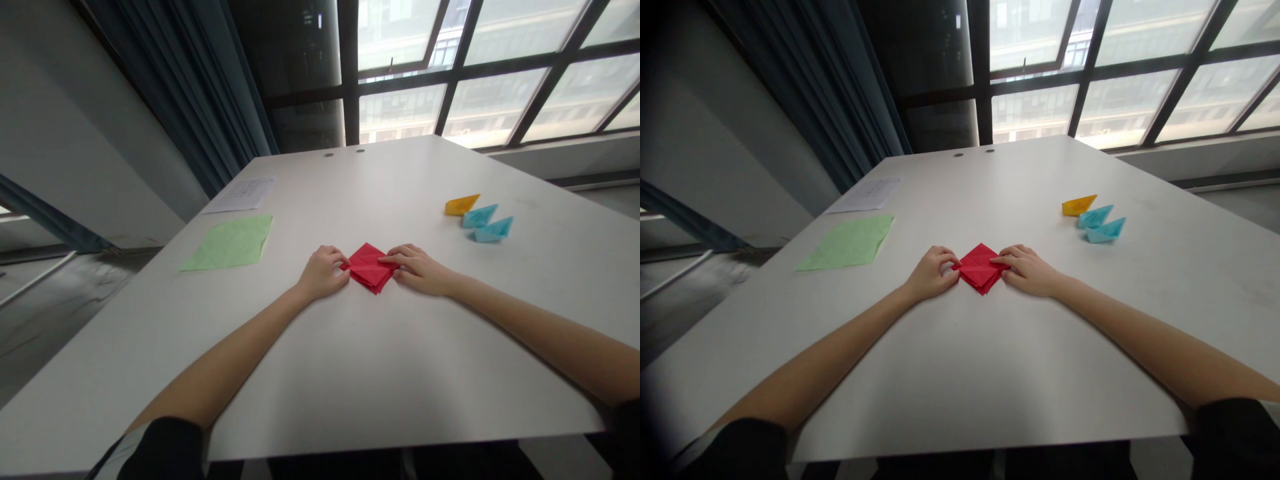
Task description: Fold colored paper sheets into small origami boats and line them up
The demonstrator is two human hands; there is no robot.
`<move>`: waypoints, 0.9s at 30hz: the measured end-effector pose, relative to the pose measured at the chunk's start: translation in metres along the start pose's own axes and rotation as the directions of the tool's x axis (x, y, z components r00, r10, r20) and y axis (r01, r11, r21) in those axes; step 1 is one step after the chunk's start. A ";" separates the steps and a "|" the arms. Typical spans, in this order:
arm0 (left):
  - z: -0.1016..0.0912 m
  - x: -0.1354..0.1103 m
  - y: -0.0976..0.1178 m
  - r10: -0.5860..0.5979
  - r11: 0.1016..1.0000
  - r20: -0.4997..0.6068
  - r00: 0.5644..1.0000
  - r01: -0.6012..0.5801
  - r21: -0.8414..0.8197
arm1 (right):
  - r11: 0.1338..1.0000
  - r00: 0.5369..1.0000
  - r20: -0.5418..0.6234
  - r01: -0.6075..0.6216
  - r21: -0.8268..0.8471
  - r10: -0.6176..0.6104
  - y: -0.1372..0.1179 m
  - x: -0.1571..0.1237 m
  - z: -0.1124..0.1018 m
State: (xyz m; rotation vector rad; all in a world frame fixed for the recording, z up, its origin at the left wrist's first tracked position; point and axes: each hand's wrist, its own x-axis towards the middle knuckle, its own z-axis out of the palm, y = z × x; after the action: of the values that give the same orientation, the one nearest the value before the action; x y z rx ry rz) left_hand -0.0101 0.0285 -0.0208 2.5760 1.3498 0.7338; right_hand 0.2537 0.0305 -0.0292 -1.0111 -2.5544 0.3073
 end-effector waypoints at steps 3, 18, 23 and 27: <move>0.002 0.001 -0.002 0.008 1.000 0.002 1.000 -0.008 -0.024 | 1.000 1.000 -0.011 -0.021 0.022 0.021 0.000 0.001 0.000; 0.003 0.000 -0.004 -0.069 0.997 0.002 0.998 0.069 -0.034 | 0.993 0.991 -0.111 -0.068 0.101 0.079 0.002 0.004 0.004; 0.002 -0.001 -0.002 -0.004 0.999 0.031 1.000 0.002 0.046 | 0.968 0.962 -0.168 -0.187 0.167 0.215 -0.003 0.005 0.002; 0.004 0.001 -0.005 0.078 0.992 0.068 0.995 -0.085 0.099 | 0.992 0.980 -0.180 -0.067 0.108 0.086 0.001 0.004 0.004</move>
State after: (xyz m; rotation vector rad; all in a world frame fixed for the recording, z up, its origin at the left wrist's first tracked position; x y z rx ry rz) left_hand -0.0115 0.0323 -0.0261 2.7227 1.3021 0.6036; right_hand 0.2494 0.0339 -0.0324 -1.0507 -2.3146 0.3432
